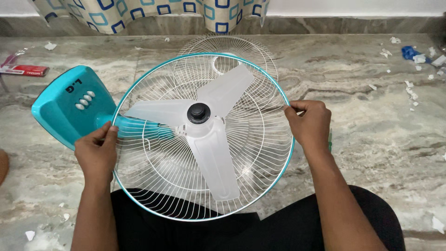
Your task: The person assembles an electric fan by attaching the front wire grille to the fan head using a screwdriver. They tighten multiple screws around the grille rim, then place the rear wire grille onto the fan head and begin securing it.
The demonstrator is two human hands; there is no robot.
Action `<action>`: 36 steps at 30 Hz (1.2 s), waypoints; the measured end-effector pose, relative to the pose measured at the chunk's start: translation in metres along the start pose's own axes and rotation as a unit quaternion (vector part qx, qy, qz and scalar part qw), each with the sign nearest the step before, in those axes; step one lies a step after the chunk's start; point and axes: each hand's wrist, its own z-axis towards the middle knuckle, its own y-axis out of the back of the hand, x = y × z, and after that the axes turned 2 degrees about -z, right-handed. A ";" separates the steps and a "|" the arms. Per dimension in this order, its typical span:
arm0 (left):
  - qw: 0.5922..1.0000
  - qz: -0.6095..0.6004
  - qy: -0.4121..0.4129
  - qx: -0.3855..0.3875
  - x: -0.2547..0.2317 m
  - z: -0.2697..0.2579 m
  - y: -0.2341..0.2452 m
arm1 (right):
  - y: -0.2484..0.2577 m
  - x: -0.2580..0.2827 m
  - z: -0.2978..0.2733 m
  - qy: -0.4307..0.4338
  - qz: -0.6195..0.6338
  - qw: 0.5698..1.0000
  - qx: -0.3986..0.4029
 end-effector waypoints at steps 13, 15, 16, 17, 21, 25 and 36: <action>0.999 0.000 0.044 -0.008 -0.001 0.000 -0.001 | 0.002 0.004 -0.001 0.005 -0.029 0.999 0.033; 0.998 0.033 0.048 -0.008 -0.006 -0.003 0.002 | 0.000 0.003 -0.001 -0.029 -0.022 0.998 0.042; 0.996 0.085 -0.016 -0.023 -0.011 -0.003 0.003 | -0.001 0.002 0.000 -0.023 -0.019 0.999 0.040; 0.987 0.136 -0.079 -0.037 -0.019 -0.005 0.005 | -0.002 0.001 0.000 -0.017 -0.015 0.999 0.038; 0.870 0.334 -0.327 -0.157 -0.073 -0.022 0.012 | -0.003 -0.003 0.001 0.028 -0.014 0.999 0.016; 0.978 0.024 -0.202 0.036 -0.147 -0.054 -0.015 | -0.005 -0.004 0.002 -0.009 -0.010 1.000 0.021; 0.926 -0.044 -0.223 0.302 -0.264 -0.146 -0.162 | 0.008 0.007 0.000 -0.163 0.179 0.968 0.066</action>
